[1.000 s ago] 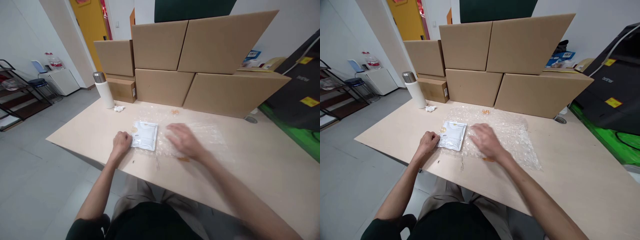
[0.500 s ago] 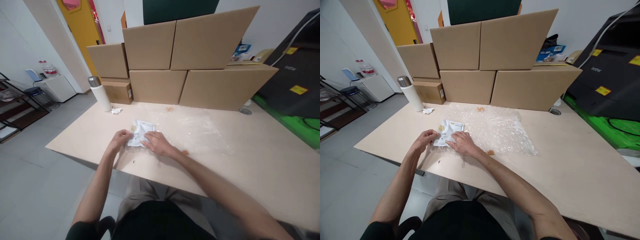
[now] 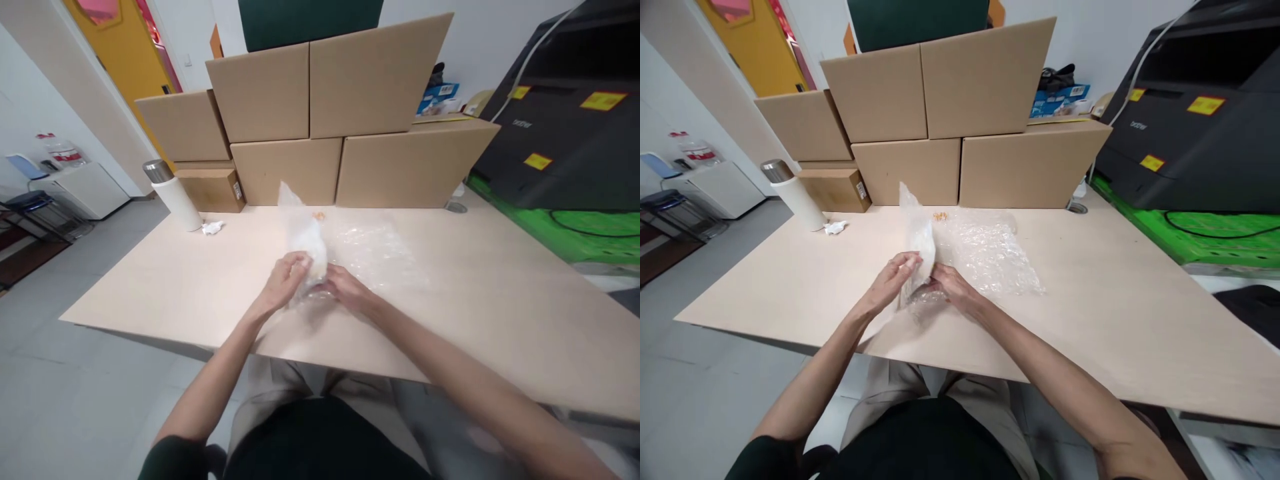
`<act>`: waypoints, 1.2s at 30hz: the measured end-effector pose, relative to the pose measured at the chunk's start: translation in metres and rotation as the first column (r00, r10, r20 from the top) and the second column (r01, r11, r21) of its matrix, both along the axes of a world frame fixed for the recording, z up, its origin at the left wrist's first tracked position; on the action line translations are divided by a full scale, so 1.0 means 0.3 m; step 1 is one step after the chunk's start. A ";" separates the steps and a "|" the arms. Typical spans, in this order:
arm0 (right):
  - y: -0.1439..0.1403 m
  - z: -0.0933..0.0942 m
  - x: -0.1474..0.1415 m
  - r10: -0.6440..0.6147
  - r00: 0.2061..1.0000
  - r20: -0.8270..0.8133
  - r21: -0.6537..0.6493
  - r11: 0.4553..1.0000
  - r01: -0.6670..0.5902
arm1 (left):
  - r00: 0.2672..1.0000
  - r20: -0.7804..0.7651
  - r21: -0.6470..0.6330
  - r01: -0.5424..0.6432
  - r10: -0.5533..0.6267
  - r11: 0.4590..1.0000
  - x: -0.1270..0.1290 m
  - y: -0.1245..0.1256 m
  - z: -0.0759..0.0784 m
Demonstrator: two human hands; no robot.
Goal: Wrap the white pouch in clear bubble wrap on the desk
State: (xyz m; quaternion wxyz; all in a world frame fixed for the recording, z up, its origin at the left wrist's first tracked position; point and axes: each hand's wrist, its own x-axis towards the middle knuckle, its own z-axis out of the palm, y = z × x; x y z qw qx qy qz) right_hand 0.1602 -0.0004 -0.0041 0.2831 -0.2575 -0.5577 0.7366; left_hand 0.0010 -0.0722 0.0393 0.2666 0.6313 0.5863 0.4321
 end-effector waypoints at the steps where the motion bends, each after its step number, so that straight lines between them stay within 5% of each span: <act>1: 0.002 -0.002 0.027 -0.031 0.999 0.015 -0.052 0.998 0.032 | 0.995 -0.102 -0.017 0.017 -0.018 1.000 0.019 0.016 -0.013; 4: 0.013 0.004 0.127 -0.078 0.990 0.115 -0.119 0.989 0.092 | 0.929 -0.363 -0.120 0.024 -0.066 0.993 0.068 0.047 -0.049; 7: 0.040 0.024 0.219 -0.181 0.949 0.257 0.068 0.983 0.169 | 0.845 -0.526 -0.167 0.009 -0.097 0.986 0.109 0.053 -0.071; 9: 0.057 0.038 0.248 -0.370 0.879 0.302 0.388 0.889 0.242 | 0.799 -0.594 -0.151 -0.002 -0.089 0.989 0.128 0.051 -0.077; 12: 0.070 0.048 0.218 -0.485 0.836 0.257 0.742 0.653 0.151 | 0.788 -0.608 -0.140 0.015 -0.098 0.990 0.135 0.050 -0.082; 14: 0.070 0.048 0.165 -0.400 0.862 0.311 0.807 0.590 -0.017 | 0.825 -0.562 -0.128 -0.018 -0.058 0.992 0.121 0.050 -0.088; 17: 0.068 0.044 0.092 -0.341 0.836 0.429 0.811 0.553 -0.191 | 0.903 -0.363 -0.054 -0.265 0.228 0.963 0.077 0.048 -0.098; 19: 0.067 0.046 0.073 -0.356 0.819 0.451 0.801 0.567 -0.195 | 0.927 -0.042 -0.125 -0.375 0.373 0.919 0.042 0.044 -0.097; 22: 0.065 0.057 0.093 -0.333 0.842 0.424 0.760 0.637 -0.130 | 0.818 0.441 -0.245 -0.287 0.369 0.926 0.016 0.037 -0.073; 25: 0.062 0.068 0.141 -0.277 0.892 0.357 0.636 0.771 -0.014 | 0.775 0.574 -0.126 -0.237 0.266 0.963 0.048 0.045 -0.032; 28: 0.066 0.067 0.193 -0.232 0.949 0.213 0.385 0.913 0.137 | 0.846 0.525 0.020 -0.120 0.092 0.993 0.132 0.081 -0.010; 30: 0.075 0.056 0.230 -0.240 0.966 0.096 0.177 0.959 0.221 | 0.906 0.420 0.095 0.002 -0.042 0.995 0.199 0.121 -0.017; 33: 0.095 0.031 0.301 -0.348 0.937 0.003 -0.034 0.937 0.348 | 0.971 0.120 0.135 0.191 -0.207 0.972 0.298 0.186 -0.049; 36: 0.108 0.009 0.399 -0.490 0.870 0.051 -0.053 0.869 0.492 | 0.932 -0.239 0.005 0.281 -0.272 0.960 0.384 0.233 -0.082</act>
